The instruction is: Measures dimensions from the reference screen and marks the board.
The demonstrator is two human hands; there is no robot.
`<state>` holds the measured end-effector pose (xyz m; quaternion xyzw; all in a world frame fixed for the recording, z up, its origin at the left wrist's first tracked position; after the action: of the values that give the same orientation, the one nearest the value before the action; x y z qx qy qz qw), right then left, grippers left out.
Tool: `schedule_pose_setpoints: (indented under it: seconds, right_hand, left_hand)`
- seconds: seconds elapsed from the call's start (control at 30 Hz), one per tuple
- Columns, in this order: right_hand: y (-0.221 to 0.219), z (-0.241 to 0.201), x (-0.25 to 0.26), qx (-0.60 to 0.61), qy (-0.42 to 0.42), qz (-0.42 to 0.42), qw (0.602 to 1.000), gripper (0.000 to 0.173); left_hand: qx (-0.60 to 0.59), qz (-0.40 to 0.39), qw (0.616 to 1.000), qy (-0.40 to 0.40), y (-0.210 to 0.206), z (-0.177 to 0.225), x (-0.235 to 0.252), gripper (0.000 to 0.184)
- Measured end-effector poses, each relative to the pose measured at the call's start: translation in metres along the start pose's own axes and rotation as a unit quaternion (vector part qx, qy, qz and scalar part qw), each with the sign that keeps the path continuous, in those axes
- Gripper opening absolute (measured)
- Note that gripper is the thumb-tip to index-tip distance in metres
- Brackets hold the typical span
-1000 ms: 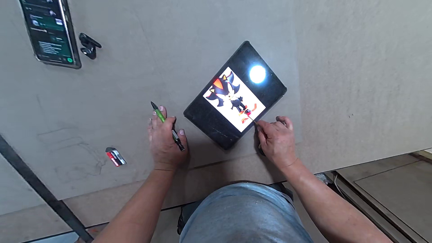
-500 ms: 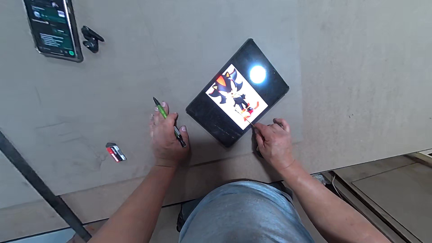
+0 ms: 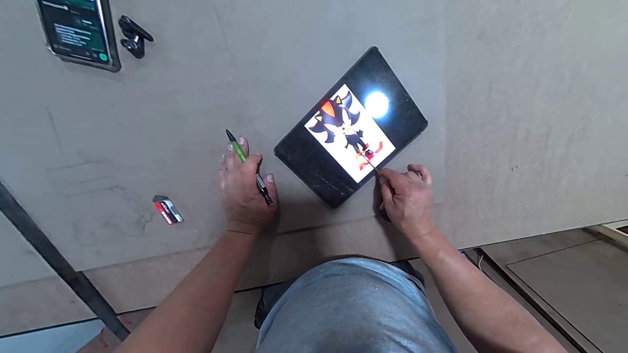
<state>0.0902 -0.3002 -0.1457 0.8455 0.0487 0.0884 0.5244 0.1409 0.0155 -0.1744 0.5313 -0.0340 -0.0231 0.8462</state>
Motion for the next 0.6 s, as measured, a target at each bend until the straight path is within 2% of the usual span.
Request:
schedule_pose_setpoints:
  seconds: [0.6]
  right_hand:
    - [0.0022,-0.0020,0.0015,-0.003,0.000,0.000,1.000,0.024]
  left_hand:
    - [-0.012,0.000,1.000,0.003,0.0012,0.0005,0.0003,0.040]
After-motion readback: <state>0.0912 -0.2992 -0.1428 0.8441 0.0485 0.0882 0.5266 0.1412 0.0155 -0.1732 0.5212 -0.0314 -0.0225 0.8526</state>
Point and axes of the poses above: each hand's wrist, its own x-axis towards the middle knuckle, its own y-axis out of the back of the hand, z = x × y, the point moved 9 cm from there along x, towards the middle knuckle, and after that the axes turned 10 degrees about y, right-handed, at the moved point
